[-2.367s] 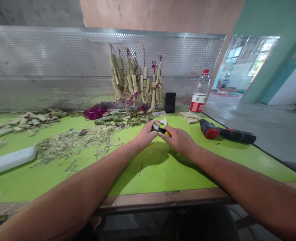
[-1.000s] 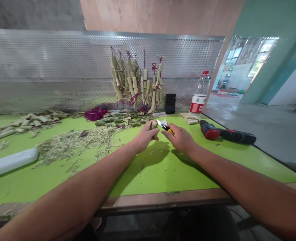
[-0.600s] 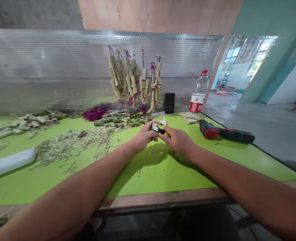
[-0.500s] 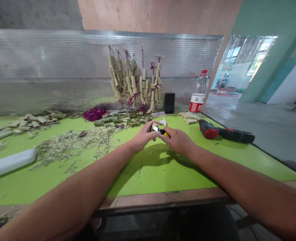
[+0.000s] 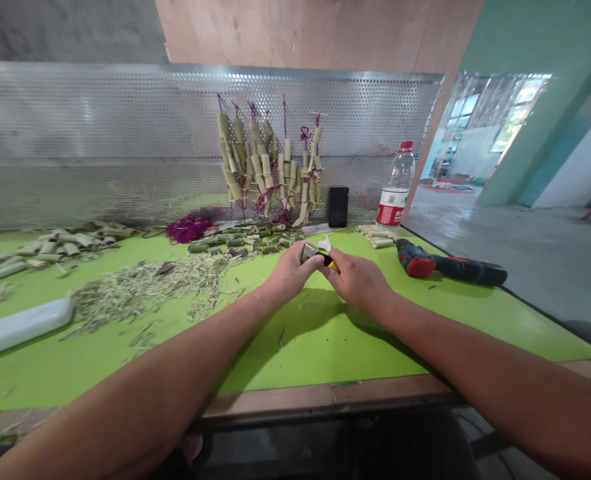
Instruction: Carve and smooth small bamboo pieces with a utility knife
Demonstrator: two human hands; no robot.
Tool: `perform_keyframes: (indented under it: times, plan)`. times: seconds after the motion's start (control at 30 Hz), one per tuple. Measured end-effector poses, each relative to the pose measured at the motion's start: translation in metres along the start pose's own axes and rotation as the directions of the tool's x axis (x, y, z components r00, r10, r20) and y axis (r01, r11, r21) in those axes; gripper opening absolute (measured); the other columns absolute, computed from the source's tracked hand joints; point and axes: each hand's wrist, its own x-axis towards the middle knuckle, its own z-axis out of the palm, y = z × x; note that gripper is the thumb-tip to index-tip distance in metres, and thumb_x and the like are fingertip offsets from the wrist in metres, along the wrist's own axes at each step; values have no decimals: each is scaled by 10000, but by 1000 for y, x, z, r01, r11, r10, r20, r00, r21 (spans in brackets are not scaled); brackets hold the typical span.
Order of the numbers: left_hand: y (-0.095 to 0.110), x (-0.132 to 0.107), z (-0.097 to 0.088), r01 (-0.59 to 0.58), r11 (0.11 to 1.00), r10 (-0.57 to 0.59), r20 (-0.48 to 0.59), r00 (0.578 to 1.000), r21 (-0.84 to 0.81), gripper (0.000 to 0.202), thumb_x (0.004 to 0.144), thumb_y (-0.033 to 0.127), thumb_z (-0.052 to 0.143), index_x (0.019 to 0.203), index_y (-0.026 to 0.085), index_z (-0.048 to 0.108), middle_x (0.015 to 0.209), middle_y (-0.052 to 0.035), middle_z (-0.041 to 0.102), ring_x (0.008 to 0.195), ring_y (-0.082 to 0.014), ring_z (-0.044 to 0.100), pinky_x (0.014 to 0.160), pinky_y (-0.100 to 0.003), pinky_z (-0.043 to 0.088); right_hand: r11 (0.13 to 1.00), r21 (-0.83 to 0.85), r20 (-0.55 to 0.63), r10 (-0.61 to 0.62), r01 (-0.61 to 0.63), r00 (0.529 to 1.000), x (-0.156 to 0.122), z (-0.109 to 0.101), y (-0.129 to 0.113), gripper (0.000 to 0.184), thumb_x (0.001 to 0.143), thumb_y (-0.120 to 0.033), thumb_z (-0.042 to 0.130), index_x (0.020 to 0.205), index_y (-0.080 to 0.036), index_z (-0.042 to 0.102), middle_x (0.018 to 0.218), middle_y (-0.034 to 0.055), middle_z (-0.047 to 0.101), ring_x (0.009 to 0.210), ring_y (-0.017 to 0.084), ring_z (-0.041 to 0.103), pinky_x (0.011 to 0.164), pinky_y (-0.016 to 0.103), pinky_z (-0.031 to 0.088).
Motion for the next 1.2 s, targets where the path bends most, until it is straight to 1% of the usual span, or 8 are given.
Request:
perform_keyframes:
  times: [0.1, 0.2, 0.37, 0.57, 0.7, 0.8, 1.0, 1.2]
  plan:
    - [-1, -2, 0, 42, 997, -44, -27, 999, -72, 254, 887, 422, 519, 963, 182, 554, 760, 11, 496, 676, -129, 458, 606, -257, 378, 994, 79, 4, 76, -76, 997, 4, 1, 7, 454, 979, -580, 305, 985, -189, 536, 745, 54, 641, 615, 178, 532, 518, 267, 204]
    - [-8, -1, 1, 110, 972, -110, 13, 994, -209, 321, 869, 413, 554, 1106, 200, 519, 731, 34, 441, 603, -108, 438, 545, -240, 380, 986, 136, -8, 96, -94, 995, 7, 2, 11, 428, 968, -571, 354, 984, -186, 543, 745, 45, 630, 610, 169, 509, 519, 257, 220]
    - [-21, 4, 5, 117, 902, -85, 95, 992, -415, 335, 830, 284, 591, 1136, 170, 517, 726, 33, 485, 612, -94, 482, 586, -235, 432, 986, 164, 10, -4, 3, 1000, 5, 5, 8, 402, 959, -553, 396, 1007, -188, 559, 759, 42, 637, 629, 166, 520, 534, 253, 227]
    - [-24, 4, 7, 153, 847, -74, 173, 982, -509, 404, 762, 207, 616, 1156, 182, 531, 836, 2, 569, 705, -113, 563, 694, -282, 485, 993, 106, 87, -68, 59, 994, 4, 5, 6, 398, 965, -530, 401, 1035, -180, 575, 785, 56, 658, 663, 175, 542, 550, 255, 224]
    - [-25, 3, 5, 141, 888, -52, 210, 976, -438, 414, 751, 145, 536, 1161, 197, 519, 712, 26, 532, 654, -115, 509, 623, -254, 403, 991, 98, 108, -96, 85, 989, 3, 3, 5, 397, 974, -529, 383, 1010, -179, 568, 796, 58, 660, 682, 176, 556, 559, 256, 226]
    - [-23, 1, 2, 113, 913, -38, 193, 980, -391, 415, 729, 131, 526, 1137, 204, 526, 756, 21, 523, 718, -130, 500, 664, -265, 394, 991, 98, 108, -104, 94, 989, 3, 2, 4, 406, 978, -538, 368, 996, -179, 559, 805, 62, 662, 683, 177, 562, 558, 257, 228]
    - [-13, -1, -3, 3, 985, 30, 185, 982, -172, 333, 868, 341, 520, 1150, 166, 488, 783, 10, 475, 716, -144, 451, 646, -278, 362, 994, 65, 100, -98, 92, 990, 2, 2, 2, 491, 981, -596, 280, 974, -185, 548, 726, 53, 643, 635, 181, 555, 540, 269, 214]
    - [-9, 2, -3, -48, 997, 41, 111, 993, 62, 277, 901, 373, 489, 1070, 154, 511, 786, -9, 517, 708, -160, 460, 620, -283, 341, 999, -17, 53, -51, 52, 997, 0, 0, -1, 454, 985, -576, 298, 991, -194, 544, 773, 58, 672, 639, 183, 570, 528, 283, 180]
